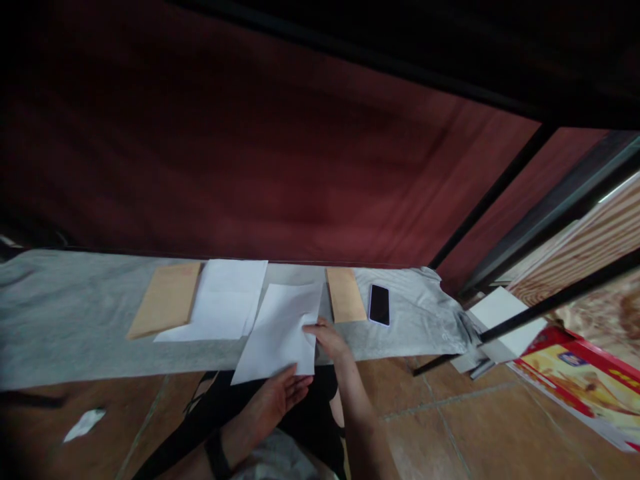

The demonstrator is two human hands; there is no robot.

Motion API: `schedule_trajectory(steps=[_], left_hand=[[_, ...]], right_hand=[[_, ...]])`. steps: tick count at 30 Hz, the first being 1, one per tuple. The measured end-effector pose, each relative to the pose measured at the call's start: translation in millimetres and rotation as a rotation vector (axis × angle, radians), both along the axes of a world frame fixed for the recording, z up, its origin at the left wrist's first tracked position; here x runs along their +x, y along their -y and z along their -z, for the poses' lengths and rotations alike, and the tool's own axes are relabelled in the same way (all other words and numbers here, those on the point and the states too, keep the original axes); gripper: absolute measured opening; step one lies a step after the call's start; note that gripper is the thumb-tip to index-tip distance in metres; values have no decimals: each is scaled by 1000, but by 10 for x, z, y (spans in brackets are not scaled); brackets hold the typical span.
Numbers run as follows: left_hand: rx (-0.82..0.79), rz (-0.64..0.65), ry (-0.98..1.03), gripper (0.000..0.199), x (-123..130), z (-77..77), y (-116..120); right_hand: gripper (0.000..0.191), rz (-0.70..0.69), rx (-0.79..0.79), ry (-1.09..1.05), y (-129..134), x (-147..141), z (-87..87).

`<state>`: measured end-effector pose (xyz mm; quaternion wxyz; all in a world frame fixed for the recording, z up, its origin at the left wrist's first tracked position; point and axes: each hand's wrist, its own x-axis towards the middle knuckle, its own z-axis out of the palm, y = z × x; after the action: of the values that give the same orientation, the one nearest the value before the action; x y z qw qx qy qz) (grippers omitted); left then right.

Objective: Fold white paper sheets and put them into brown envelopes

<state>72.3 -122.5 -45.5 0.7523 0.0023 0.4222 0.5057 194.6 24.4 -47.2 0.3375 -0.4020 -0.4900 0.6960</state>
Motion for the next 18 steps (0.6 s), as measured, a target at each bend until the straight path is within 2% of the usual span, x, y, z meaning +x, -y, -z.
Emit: schedule_trajectory(steps=[3,6,10,15,18], left_hand=[[-10,-5,72,10,-85,-73,-6],[-50,-166,7,5,-262,-75,-50],[-72,-346,-181,11,-520,-3,-155],[-63,-316,-296,16,-651,79,-279],[-71,-281,-311,16,-631,108,-326]], right_hand=[[44,3,13,37,-96,137,-12],[44,59,69,79,-166,195,74],[44,93,130,160,-235,174,231],[30,137,231,340,-379,85,351],[35,214,318,478,-408,70,360]])
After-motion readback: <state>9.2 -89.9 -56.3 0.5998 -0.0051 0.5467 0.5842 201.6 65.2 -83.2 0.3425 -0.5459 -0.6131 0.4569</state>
